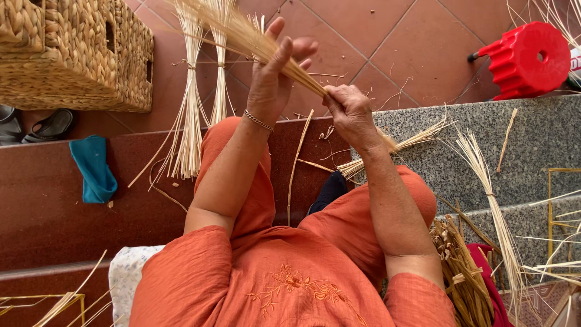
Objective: The person sits cross-legged on a tiled floor and repeatedly bundles dried straw stalks. They use shears to trim the ends of the bundles and tie them with thin strips of straw. Finished bundles are placed on the floor beside them.
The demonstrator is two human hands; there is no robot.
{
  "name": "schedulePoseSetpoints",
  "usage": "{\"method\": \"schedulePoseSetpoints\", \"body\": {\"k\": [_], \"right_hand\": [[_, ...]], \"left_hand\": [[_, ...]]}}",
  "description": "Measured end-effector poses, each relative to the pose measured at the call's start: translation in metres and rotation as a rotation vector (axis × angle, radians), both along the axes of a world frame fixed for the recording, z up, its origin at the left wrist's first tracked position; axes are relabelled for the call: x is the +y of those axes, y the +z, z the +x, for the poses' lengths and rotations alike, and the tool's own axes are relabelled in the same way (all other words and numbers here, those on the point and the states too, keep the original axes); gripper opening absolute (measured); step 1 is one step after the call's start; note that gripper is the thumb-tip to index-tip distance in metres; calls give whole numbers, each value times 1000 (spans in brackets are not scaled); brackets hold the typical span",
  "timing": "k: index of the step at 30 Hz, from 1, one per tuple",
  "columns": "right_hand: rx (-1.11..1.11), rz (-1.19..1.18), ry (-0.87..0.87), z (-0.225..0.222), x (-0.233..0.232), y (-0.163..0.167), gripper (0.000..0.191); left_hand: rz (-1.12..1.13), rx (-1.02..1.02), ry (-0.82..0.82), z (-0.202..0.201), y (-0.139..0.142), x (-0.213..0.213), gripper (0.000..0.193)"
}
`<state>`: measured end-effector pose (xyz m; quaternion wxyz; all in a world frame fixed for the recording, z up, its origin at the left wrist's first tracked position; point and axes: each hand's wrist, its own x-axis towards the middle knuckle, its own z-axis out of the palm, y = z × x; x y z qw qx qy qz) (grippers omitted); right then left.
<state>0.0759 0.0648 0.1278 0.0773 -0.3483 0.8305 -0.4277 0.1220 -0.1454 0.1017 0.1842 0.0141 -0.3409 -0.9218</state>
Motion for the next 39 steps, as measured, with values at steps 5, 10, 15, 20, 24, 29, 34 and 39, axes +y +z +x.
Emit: {"method": "schedulePoseSetpoints", "body": {"k": [5, 10, 15, 20, 24, 29, 34, 39], "right_hand": [[133, -191, -127, -1, -25, 1, 62], [42, -407, -196, -24, -63, -22, 68], [-32, -423, -117, -24, -94, -28, 69], [-15, -221, 81, 1, -107, -20, 67], [20, -53, -204, -18, -103, -14, 84], [-51, -154, -14, 16, -110, -26, 88], [82, 11, -203, -20, -97, -23, 76], [160, 73, -153, 12, -107, -26, 74]], "left_hand": [[56, -99, 70, -11, -1, 35, 67], [44, 9, -221, 19, 10, 81, 78], [19, 156, -155, 9, 2, 74, 83], [166, 81, 182, -7, -9, 73, 93], [157, 38, -360, 7, -11, 52, 90], [239, 29, 236, -5, -17, 80, 92], [186, -46, -290, 14, -19, 56, 95], [251, -21, 113, 1, 0, 80, 98]]}}
